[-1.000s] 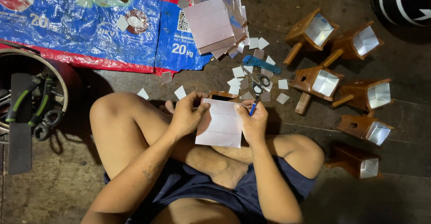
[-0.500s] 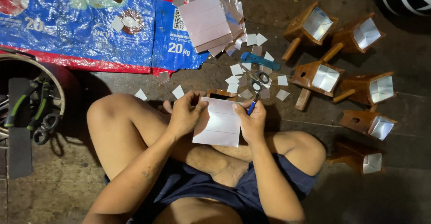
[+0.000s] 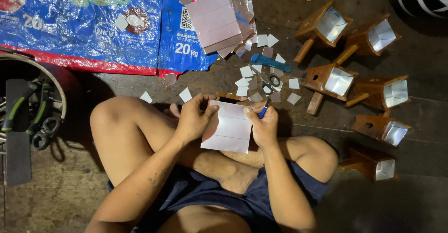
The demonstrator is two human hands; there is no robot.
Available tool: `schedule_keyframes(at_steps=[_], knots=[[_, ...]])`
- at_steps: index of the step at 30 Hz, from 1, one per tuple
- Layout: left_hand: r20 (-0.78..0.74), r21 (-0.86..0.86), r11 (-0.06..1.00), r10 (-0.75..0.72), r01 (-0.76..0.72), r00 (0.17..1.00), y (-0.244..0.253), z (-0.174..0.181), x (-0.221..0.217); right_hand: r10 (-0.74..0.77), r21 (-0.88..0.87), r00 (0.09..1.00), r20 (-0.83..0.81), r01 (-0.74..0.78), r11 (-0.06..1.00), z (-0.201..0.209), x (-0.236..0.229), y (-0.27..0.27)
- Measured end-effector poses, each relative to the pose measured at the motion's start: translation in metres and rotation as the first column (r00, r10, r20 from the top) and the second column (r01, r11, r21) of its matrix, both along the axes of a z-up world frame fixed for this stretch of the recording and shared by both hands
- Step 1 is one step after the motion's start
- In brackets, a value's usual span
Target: Marking and cutting reflective sheets to size using a pen and scissors on a workshop floor.
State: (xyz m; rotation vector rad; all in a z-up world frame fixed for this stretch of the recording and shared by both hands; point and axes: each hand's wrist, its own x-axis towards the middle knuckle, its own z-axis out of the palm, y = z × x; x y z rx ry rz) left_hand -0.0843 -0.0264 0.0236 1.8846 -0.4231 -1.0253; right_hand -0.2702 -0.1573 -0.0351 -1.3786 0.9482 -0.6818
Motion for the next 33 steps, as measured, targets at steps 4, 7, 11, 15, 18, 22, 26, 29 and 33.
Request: schedule_keyframes(at_steps=[4,7,11,15,18,22,26,29,33], knots=[[0.041,0.026,1.000,-0.012,0.011,0.999,-0.002,-0.003,-0.001,0.012,0.016,1.000,-0.022,-0.012,1.000,0.007,0.002,0.000],[0.093,0.051,0.999,-0.023,0.018,0.995,-0.004,-0.012,-0.003,0.015,0.039,0.999,-0.041,-0.014,0.999,0.006,0.003,-0.004],[0.131,0.046,0.999,-0.018,0.012,0.991,-0.003,-0.014,-0.004,-0.135,0.106,0.991,-0.024,0.136,0.985,-0.001,-0.006,-0.016],[0.146,0.027,0.999,-0.024,0.021,0.989,-0.003,-0.015,-0.004,-0.031,-0.153,0.998,0.054,0.039,0.988,0.045,0.005,-0.028],[0.146,-0.003,1.000,0.005,-0.005,0.989,-0.005,-0.006,-0.006,0.168,-0.215,0.979,0.116,-0.141,0.966,0.055,0.019,-0.018],[0.131,-0.001,1.000,0.015,-0.014,0.991,-0.005,-0.008,-0.006,0.351,-0.396,0.936,0.009,-0.319,0.861,0.067,0.047,-0.012],[0.109,0.000,1.000,0.010,-0.010,0.994,-0.004,-0.010,-0.005,0.378,-0.486,0.926,-0.016,-0.338,0.806,0.060,0.060,-0.010],[0.109,-0.003,1.000,0.000,0.000,0.994,-0.005,-0.008,-0.005,0.382,-0.507,0.923,-0.046,-0.351,0.787,0.062,0.059,-0.012],[0.112,-0.012,1.000,-0.011,0.013,0.994,-0.005,-0.010,-0.005,0.357,-0.504,0.930,-0.084,-0.349,0.790,0.056,0.058,-0.011]])
